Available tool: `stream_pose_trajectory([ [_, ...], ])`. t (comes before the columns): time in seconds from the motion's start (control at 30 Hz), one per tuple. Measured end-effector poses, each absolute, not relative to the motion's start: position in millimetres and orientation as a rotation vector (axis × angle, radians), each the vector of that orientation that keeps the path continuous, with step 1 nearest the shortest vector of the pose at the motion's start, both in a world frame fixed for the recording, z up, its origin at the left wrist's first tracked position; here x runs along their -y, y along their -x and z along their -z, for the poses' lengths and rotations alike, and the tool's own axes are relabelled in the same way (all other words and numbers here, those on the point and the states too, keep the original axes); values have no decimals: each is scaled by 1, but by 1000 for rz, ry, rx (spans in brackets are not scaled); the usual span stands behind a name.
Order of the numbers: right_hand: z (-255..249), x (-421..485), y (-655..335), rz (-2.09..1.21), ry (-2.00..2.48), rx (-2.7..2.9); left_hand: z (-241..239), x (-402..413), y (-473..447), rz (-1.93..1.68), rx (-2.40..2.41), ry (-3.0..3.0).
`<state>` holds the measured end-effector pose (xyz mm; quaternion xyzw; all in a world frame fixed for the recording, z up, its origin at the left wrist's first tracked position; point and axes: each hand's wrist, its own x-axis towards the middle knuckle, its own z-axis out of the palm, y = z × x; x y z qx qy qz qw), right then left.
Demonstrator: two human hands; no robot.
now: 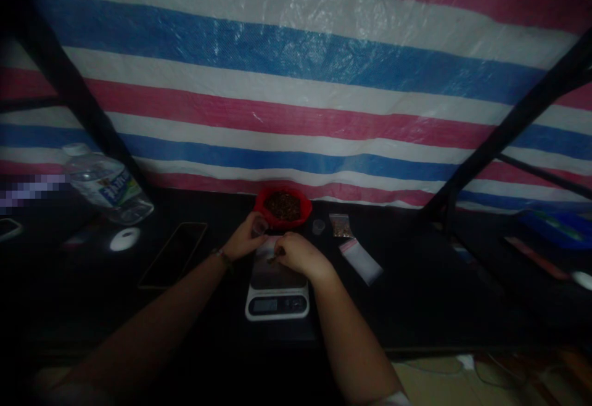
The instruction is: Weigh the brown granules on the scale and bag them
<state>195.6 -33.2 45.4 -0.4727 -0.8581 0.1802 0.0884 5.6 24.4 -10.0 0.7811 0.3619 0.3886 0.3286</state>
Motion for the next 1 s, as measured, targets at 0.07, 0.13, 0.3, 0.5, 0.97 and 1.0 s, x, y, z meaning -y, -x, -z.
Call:
stream_pose_trajectory([
  [0.07,-45,33,-196,-487,1419,2563,9,-24,-6,-1007,-936,-2042],
  [0.13,-45,31,-198,-456,1413,2556,8,-23,-6,-1000,-933,-2040],
  [0.3,-50,20,-199,-402,1351,2364,4,-20,-5,-960,-922,-2098],
  [0.5,-61,3,-177,-378,1214,2285,1,-18,-3,-974,-902,-2130],
  [0.97,-61,16,-189,-583,1152,2334,6,-21,-2,-1104,-914,-2036],
  [1.0,-59,19,-191,-638,1143,2401,6,-22,-1,-1109,-916,-2036],
])
